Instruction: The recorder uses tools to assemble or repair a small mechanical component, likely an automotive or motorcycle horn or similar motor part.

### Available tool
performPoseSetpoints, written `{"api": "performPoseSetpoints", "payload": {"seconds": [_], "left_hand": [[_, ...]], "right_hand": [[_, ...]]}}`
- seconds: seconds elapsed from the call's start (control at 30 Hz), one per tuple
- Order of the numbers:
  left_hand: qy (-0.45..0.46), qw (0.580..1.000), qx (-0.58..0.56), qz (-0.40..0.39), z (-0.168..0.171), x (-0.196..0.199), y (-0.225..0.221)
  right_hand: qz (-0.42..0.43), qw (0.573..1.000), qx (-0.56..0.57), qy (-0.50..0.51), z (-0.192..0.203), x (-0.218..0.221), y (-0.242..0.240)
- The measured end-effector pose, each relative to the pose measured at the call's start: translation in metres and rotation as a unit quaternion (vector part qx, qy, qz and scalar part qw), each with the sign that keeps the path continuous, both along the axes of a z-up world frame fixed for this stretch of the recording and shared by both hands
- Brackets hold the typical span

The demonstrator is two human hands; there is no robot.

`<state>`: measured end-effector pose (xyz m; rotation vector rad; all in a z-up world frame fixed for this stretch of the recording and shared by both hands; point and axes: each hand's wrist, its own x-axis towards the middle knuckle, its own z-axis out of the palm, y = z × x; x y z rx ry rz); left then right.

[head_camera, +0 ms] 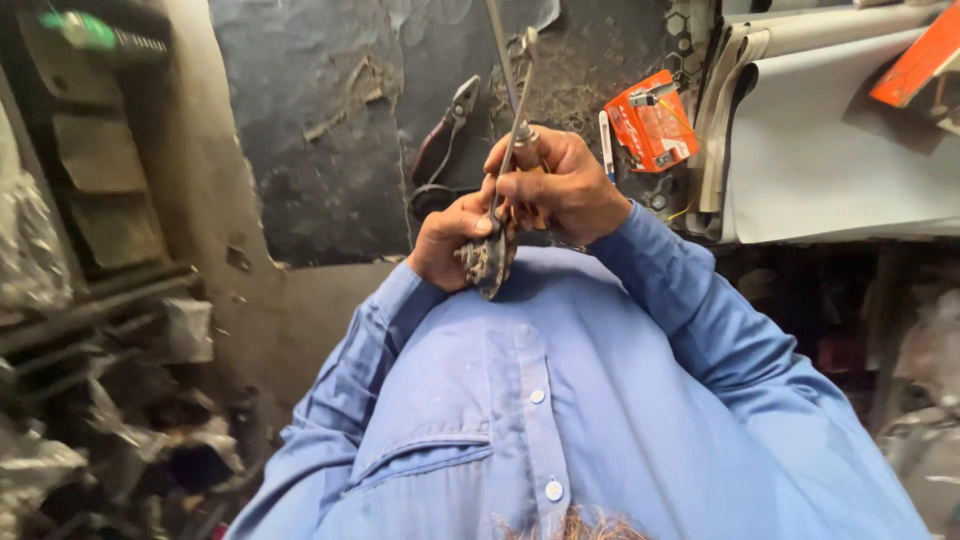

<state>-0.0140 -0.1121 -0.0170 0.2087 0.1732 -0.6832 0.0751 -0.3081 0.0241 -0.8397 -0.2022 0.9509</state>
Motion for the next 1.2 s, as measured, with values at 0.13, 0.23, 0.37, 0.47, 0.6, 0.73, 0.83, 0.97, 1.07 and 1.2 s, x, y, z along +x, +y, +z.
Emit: {"api": "performPoseSetpoints", "payload": {"seconds": [0.13,0.23,0.37,0.47,0.6,0.73,0.83,0.97,1.07,1.2], "left_hand": [[-0.001,0.999,0.05,0.02,-0.008,-0.006,-0.015],[0.002,0.989,0.131,0.065,-0.027,-0.017,-0.028],[-0.137,0.907,0.376,0.133,0.015,-0.011,-0.038],[-0.205,0.83,0.51,0.098,0.044,-0.007,-0.039],[-0.228,0.719,0.651,0.087,0.044,-0.008,-0.039],[-0.177,0.746,0.634,0.102,0.032,-0.013,-0.037],[-0.205,0.729,0.641,0.125,0.031,-0.013,-0.033],[-0.206,0.716,0.66,0.098,0.028,-0.004,-0.03],[-0.137,0.782,0.602,0.086,0.015,0.0,-0.026],[-0.188,0.789,0.581,0.07,0.006,0.005,-0.021]], "right_hand": [[0.005,1.0,0.011,-0.015,-0.006,0.001,-0.006],[0.004,1.0,-0.022,-0.019,-0.005,0.004,-0.014],[0.01,0.998,-0.057,-0.038,-0.009,0.009,-0.021],[-0.011,0.997,-0.074,-0.03,-0.015,0.005,-0.023],[-0.059,0.996,-0.064,0.019,-0.018,0.004,-0.021],[-0.047,0.997,-0.062,0.01,-0.025,0.008,-0.019],[-0.057,0.995,-0.083,0.007,-0.029,0.01,-0.018],[-0.059,0.993,-0.098,0.036,-0.029,0.02,-0.02],[-0.047,0.992,-0.12,0.015,-0.028,0.028,-0.024],[-0.025,0.984,-0.169,-0.057,-0.035,0.037,-0.027]]}}
